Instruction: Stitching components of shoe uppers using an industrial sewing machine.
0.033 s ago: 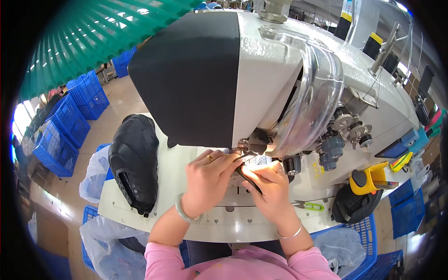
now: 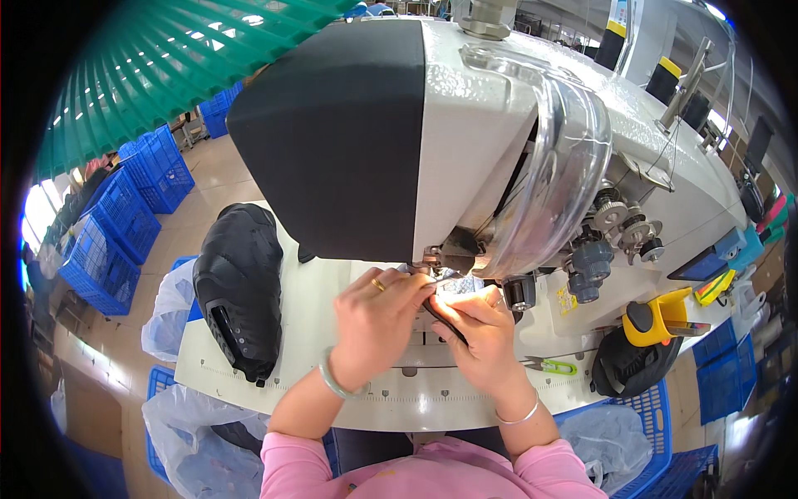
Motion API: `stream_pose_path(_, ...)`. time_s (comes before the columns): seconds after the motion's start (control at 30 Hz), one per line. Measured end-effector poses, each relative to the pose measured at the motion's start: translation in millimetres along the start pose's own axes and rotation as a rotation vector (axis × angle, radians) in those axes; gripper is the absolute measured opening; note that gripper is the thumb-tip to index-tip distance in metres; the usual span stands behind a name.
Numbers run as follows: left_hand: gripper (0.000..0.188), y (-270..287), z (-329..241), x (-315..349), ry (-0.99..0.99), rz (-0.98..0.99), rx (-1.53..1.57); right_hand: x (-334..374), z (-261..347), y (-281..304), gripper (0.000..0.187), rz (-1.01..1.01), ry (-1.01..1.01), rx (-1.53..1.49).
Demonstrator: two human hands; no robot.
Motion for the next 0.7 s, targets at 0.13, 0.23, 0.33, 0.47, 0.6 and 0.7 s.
stream_pose_path(0.13,0.022,-3,-5,9,-0.142,-0.089,-0.183,2,-7,1,0.027,-0.033,0.060,-0.064)
stream_pose_path(0.23,0.025,6,-5,13,-0.241,0.044,-0.212,11,-11,4,0.034,0.110,0.004,-0.031)
stream_pose_path(0.33,0.027,9,-6,15,-0.292,0.102,-0.242,15,-9,6,0.040,0.117,0.019,0.043)
stream_pose_path(0.47,0.027,10,-7,14,-0.292,0.138,-0.231,17,-8,4,0.046,0.150,0.003,0.065)
stream_pose_path(0.6,0.027,11,-6,10,-0.302,0.137,-0.217,17,-7,3,0.046,0.137,0.016,0.095)
stream_pose_path(0.7,0.028,13,-7,6,-0.294,0.177,-0.219,16,-6,2,0.046,0.118,0.016,0.100)
Point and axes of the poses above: each hand's wrist, its own x-axis away from the middle knuckle, its own y-axis out of the back of the hand, z = x × y, the point moved 2 cm from there along -x, towards the middle knuckle, and after that the axes turned 2 degrees about -y, right-handed, at the moved point
